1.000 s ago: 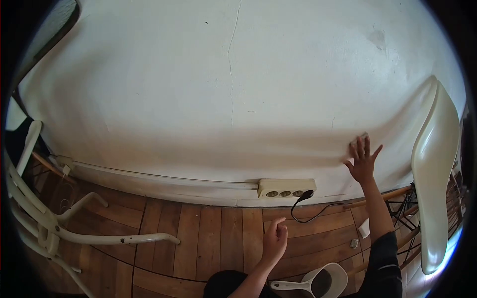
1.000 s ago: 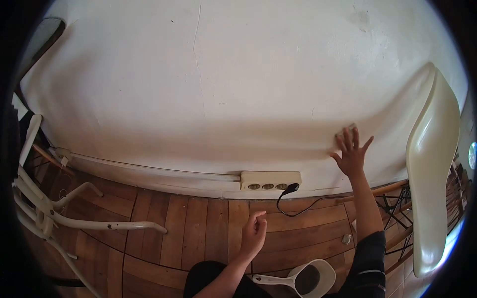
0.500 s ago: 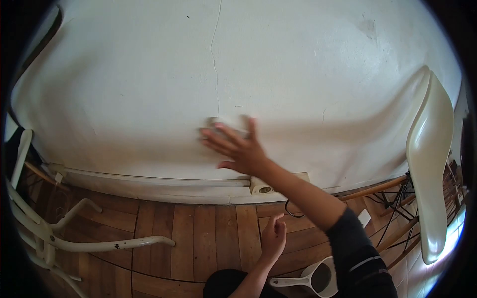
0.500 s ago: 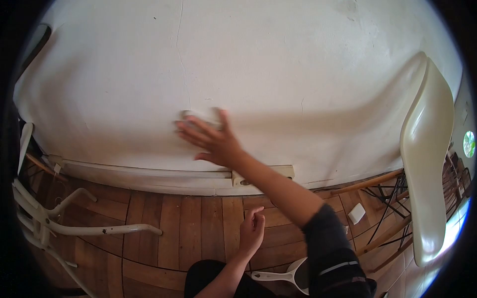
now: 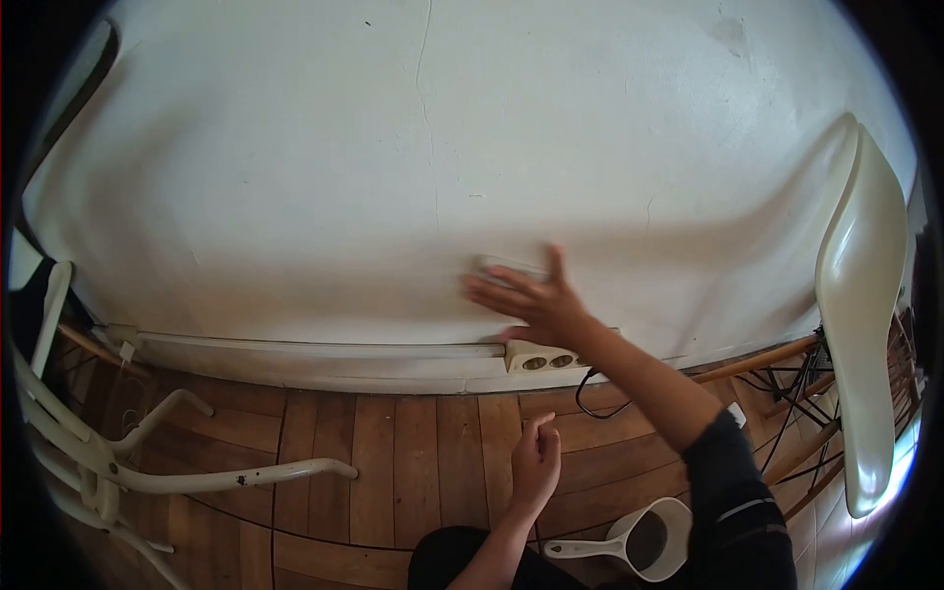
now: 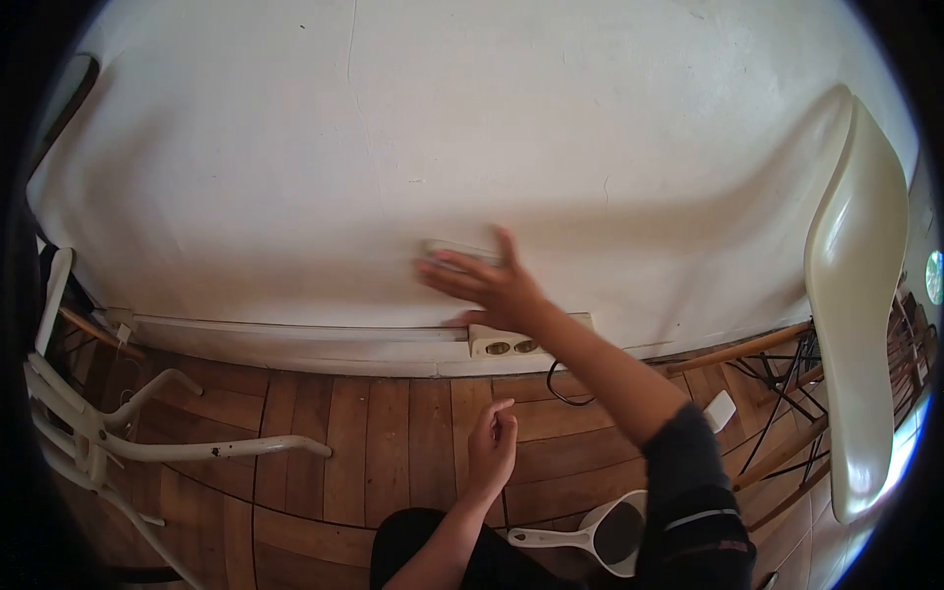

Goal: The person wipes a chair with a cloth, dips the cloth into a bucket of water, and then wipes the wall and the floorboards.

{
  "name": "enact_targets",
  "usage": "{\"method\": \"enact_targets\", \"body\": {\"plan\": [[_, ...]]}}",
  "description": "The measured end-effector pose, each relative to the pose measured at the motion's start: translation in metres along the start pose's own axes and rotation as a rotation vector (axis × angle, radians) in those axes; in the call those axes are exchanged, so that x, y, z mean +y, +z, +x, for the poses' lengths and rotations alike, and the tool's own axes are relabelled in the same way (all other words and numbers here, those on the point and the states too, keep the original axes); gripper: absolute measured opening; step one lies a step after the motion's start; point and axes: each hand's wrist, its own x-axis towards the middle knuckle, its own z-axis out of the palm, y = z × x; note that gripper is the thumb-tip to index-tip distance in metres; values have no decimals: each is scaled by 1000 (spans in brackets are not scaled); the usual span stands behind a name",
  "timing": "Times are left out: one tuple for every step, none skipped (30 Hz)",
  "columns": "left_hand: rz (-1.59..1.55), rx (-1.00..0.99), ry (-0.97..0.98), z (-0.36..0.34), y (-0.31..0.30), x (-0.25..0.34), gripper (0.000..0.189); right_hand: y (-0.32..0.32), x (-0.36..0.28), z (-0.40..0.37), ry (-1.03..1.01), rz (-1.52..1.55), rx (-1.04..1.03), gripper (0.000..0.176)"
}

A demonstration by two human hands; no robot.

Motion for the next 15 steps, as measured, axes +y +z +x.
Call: {"method": "enact_targets", "body": {"plan": [[10,-3,4,-1,0,2,23,4,11,-29,-11,-19,-27,91],[18,-6,8,-2,0,3,23,5,24,-58,-35,-74,-83,91],[17,-4,6,-2,0,3,23,5,38,-86,-59,-131,-139,90],[18,-5,11,-2,1,3,23,5,49,-116,-42,-97,-193,88],[18,-8,18,-1,3,3,22,2,60,-145,-25,-66,-248,86],[14,-10,22,-1,5,4,22,-5,73,-171,-53,-115,-330,83],[12,-18,6,0,7,4,22,-12,85,-190,-81,-166,-411,81],[9,-25,-11,0,10,4,22,-13,94,-203,-83,-173,-410,81],[6,-24,-7,0,12,3,22,-12,100,-213,-83,-158,-424,80],[-1,-27,10,0,16,2,22,-15,102,-212,-84,-143,-438,79],[-6,-32,26,1,18,1,22,-14,100,-209,-100,-197,-459,80],[-10,-31,26,1,18,1,22,-12,96,-205,-103,-198,-460,80],[3,-44,10,1,19,3,22,-12,90,-193,-108,-189,-434,80],[16,-58,-7,1,20,5,22,-12,83,-181,-113,-179,-409,81],[12,-58,-12,1,21,4,22,-6,72,-163,-114,-138,-349,81]]}}
